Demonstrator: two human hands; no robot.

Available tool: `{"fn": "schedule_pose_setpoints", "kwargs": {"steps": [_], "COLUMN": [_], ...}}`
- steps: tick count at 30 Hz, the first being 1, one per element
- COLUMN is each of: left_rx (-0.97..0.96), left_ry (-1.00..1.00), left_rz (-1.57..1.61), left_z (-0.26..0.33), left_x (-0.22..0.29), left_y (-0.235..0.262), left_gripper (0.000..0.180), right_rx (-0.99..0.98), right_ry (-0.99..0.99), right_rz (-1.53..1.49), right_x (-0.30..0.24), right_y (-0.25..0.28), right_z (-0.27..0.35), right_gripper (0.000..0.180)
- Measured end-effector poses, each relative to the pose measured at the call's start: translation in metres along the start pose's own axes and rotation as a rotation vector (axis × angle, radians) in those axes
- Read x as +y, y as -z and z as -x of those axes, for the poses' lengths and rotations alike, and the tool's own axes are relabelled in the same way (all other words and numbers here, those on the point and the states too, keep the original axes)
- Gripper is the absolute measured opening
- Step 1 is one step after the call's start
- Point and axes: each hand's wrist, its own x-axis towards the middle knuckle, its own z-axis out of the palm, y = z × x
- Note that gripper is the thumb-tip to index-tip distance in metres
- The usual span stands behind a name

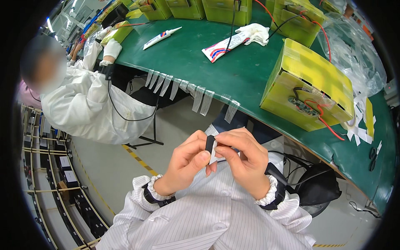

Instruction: The person assembles electronic components onto a large battery pack by taping insulated tubes with adhesive tape, positioning a circuit board, and securing wires. The adhesive tape is cut with scissors.

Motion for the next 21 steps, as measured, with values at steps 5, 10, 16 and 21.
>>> {"fn": "schedule_pose_setpoints", "kwargs": {"steps": [5, 10, 16, 21], "left_rx": [0.016, -0.003, 0.552, 0.555], "left_ry": [-0.086, -0.082, -0.390, -0.429], "left_rz": [-0.075, -0.140, 0.037, 0.392], "left_z": [0.000, -0.001, 0.012, 0.024], "left_x": [-0.005, -0.001, 0.031, 0.047], "left_y": [-0.001, 0.002, 0.047, 0.077], "left_gripper": [0.021, 0.021, 0.031, 0.038], "right_rx": [0.092, -0.012, -0.234, 0.087], "right_ry": [-0.012, -0.049, 0.001, 0.097], "right_rz": [-0.089, -0.100, -0.213, -0.283], "right_x": [0.001, -0.004, -0.045, -0.077], "right_y": [-0.002, 0.005, 0.024, 0.035], "right_z": [0.002, -0.009, -0.020, -0.044], "right_gripper": [0.018, 0.012, 0.007, 0.010]}}
